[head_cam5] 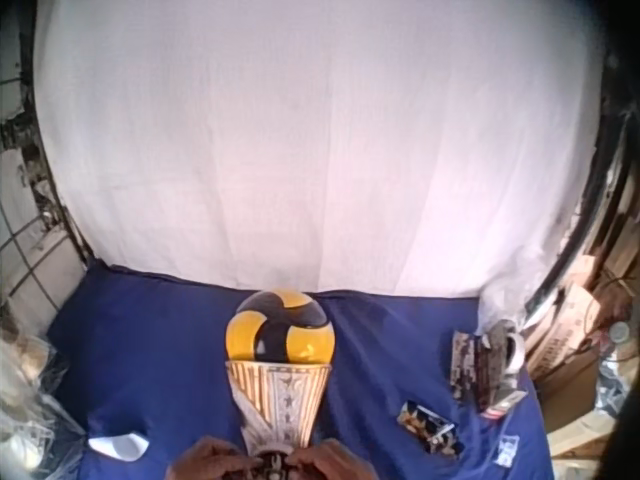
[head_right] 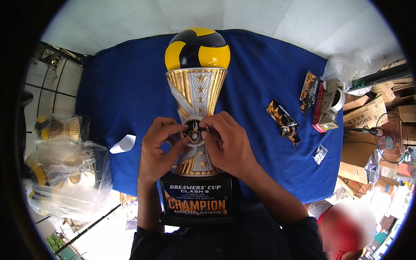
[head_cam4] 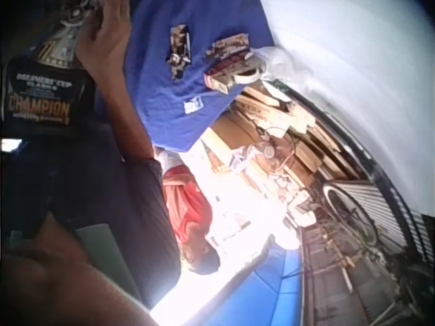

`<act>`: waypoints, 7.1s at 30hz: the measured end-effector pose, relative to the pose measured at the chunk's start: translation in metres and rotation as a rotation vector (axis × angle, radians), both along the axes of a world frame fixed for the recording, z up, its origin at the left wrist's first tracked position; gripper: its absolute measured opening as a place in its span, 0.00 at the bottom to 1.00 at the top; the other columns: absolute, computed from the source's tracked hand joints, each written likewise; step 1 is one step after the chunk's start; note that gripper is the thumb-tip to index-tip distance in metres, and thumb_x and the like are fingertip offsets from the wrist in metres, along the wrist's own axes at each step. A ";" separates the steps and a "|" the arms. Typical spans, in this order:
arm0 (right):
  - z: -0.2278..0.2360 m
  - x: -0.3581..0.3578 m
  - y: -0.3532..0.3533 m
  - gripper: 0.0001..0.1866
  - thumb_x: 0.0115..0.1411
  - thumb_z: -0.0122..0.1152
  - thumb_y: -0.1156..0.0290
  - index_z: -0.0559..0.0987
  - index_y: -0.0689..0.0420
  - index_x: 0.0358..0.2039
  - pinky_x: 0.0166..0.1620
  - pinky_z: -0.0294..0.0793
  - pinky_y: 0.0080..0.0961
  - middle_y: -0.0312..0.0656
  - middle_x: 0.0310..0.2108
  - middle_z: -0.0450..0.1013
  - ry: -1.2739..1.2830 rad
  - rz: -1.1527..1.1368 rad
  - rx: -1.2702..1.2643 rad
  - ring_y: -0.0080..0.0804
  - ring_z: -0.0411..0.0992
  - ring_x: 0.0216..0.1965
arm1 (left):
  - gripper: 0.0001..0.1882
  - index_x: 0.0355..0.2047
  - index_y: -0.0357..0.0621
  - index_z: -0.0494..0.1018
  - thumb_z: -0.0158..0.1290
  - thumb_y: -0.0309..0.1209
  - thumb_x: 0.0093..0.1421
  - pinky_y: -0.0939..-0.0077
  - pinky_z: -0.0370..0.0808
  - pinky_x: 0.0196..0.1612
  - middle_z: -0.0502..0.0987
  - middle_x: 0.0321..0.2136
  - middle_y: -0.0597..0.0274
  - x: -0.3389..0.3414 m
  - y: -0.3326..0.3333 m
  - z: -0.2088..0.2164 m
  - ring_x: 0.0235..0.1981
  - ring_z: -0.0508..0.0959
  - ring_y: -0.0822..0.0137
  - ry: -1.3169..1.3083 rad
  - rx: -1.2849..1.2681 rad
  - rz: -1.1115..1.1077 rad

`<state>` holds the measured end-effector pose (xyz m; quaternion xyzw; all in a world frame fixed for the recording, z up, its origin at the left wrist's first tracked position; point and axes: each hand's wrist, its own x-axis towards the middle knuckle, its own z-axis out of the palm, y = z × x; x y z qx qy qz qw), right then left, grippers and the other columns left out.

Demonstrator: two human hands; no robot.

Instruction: The person removes a plastic bag from a trophy, wipes the base with a tissue, and applies a circular sticker to the front of the trophy. The person then places the trophy on a blue tablecloth and picks up another trophy wrapped in plastic.

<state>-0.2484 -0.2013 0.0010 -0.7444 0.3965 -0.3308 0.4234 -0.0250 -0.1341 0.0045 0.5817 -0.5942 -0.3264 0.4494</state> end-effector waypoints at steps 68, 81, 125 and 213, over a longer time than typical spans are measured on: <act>0.082 -0.076 0.148 0.14 0.68 0.80 0.64 0.87 0.62 0.44 0.42 0.82 0.42 0.51 0.38 0.85 -0.514 -0.022 -0.233 0.47 0.85 0.39 | 0.21 0.61 0.26 0.83 0.57 0.36 0.84 0.58 0.87 0.60 0.87 0.58 0.42 -0.130 0.157 0.134 0.53 0.88 0.53 -0.137 -0.148 -0.036; 0.073 -0.053 0.149 0.12 0.68 0.77 0.68 0.88 0.62 0.46 0.46 0.84 0.46 0.54 0.41 0.85 -0.534 0.101 -0.397 0.51 0.86 0.43 | 0.18 0.65 0.26 0.82 0.61 0.24 0.80 0.58 0.88 0.60 0.85 0.62 0.36 -0.108 0.172 0.122 0.60 0.87 0.46 -0.232 -0.454 -0.094; 0.097 -0.096 0.135 0.04 0.72 0.72 0.84 0.84 0.65 0.39 0.42 0.80 0.23 0.40 0.38 0.84 -0.547 0.257 0.319 0.19 0.82 0.42 | 0.19 0.55 0.34 0.89 0.72 0.16 0.62 0.60 0.87 0.61 0.89 0.56 0.43 -0.112 0.151 0.113 0.57 0.90 0.51 -0.126 -0.318 -0.095; 0.073 -0.093 0.127 0.12 0.74 0.56 0.91 0.82 0.66 0.51 0.45 0.79 0.21 0.41 0.48 0.81 -0.652 0.330 0.334 0.20 0.80 0.45 | 0.15 0.54 0.33 0.81 0.69 0.16 0.68 0.82 0.83 0.42 0.87 0.38 0.61 -0.112 0.158 0.097 0.37 0.85 0.75 0.707 0.150 0.201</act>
